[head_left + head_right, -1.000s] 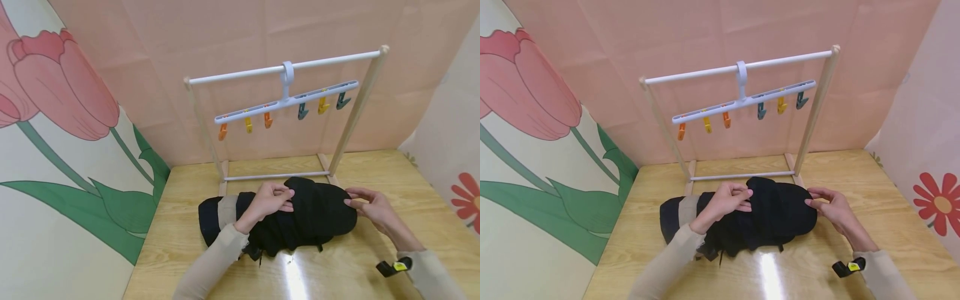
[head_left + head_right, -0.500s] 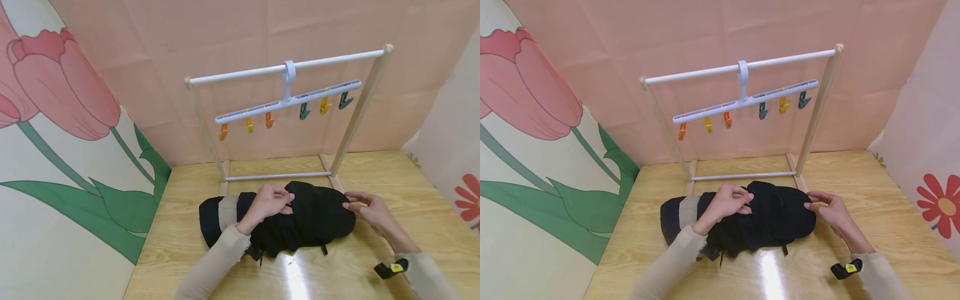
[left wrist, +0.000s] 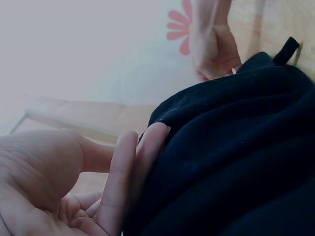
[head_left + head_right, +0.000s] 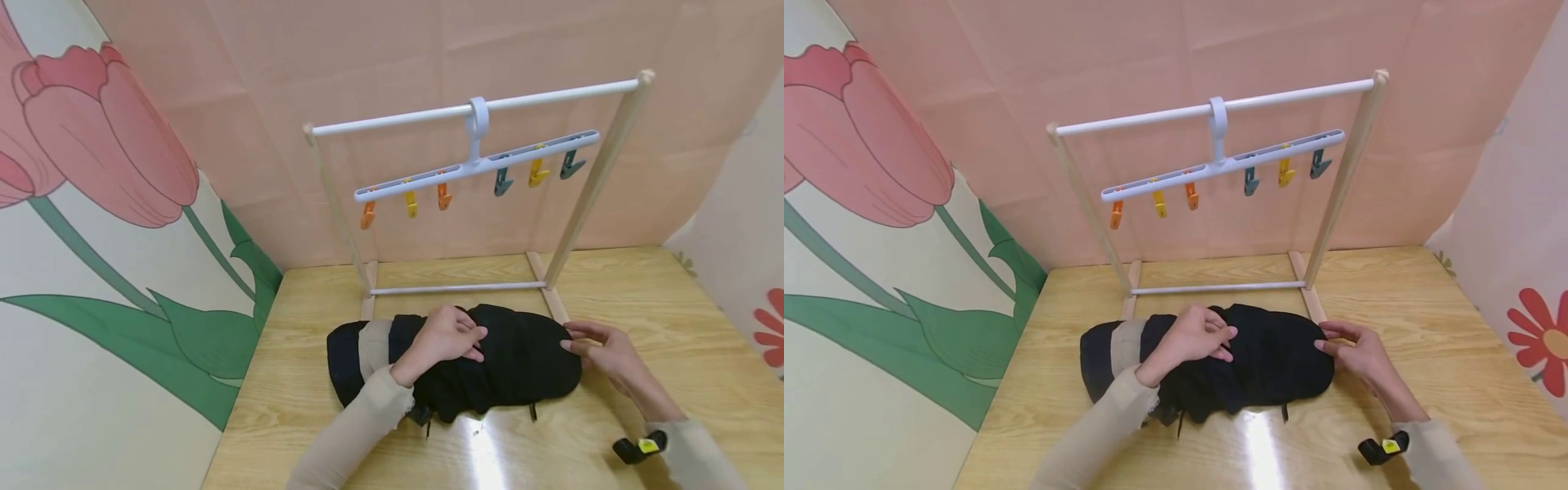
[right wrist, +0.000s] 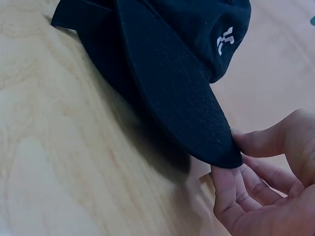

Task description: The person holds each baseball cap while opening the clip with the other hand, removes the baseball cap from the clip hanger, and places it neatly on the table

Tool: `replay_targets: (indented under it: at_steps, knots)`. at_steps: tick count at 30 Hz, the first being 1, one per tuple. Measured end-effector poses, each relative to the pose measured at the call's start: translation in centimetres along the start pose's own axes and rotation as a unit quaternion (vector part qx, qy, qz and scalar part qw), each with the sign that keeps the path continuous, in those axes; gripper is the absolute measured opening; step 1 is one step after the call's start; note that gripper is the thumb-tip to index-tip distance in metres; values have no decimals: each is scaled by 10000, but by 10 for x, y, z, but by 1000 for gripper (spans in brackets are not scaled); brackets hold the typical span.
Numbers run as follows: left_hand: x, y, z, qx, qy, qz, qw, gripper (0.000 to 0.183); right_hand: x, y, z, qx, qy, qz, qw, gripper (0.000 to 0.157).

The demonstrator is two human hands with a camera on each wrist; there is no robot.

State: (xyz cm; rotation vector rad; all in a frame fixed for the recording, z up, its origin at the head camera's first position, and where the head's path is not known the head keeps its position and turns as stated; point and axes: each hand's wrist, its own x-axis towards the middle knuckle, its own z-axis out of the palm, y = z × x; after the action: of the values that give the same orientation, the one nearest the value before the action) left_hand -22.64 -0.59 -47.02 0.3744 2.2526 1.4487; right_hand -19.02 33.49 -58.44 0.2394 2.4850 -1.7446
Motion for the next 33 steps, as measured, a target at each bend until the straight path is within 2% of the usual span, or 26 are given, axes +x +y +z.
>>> replay_targets:
  at_steps: [13, 23, 28, 33]
  knots:
    - [-1, 8, 8, 337, 80, -255, 9991, 19, 0, 3, 2, -262, -166, 160, 9994, 66]
    - [-3, 11, 10, 674, 6, -236, 9974, 18, 1, 0, 2, -567, -389, 288, 9972, 63]
    - [-2, 11, 8, 623, 32, -295, 9976, 17, 4, -4, -1, -576, -474, 385, 9965, 63]
    - [-3, 9, 5, 442, -18, -214, 9988, 17, 3, -4, -3, -553, -419, 401, 9968, 59]
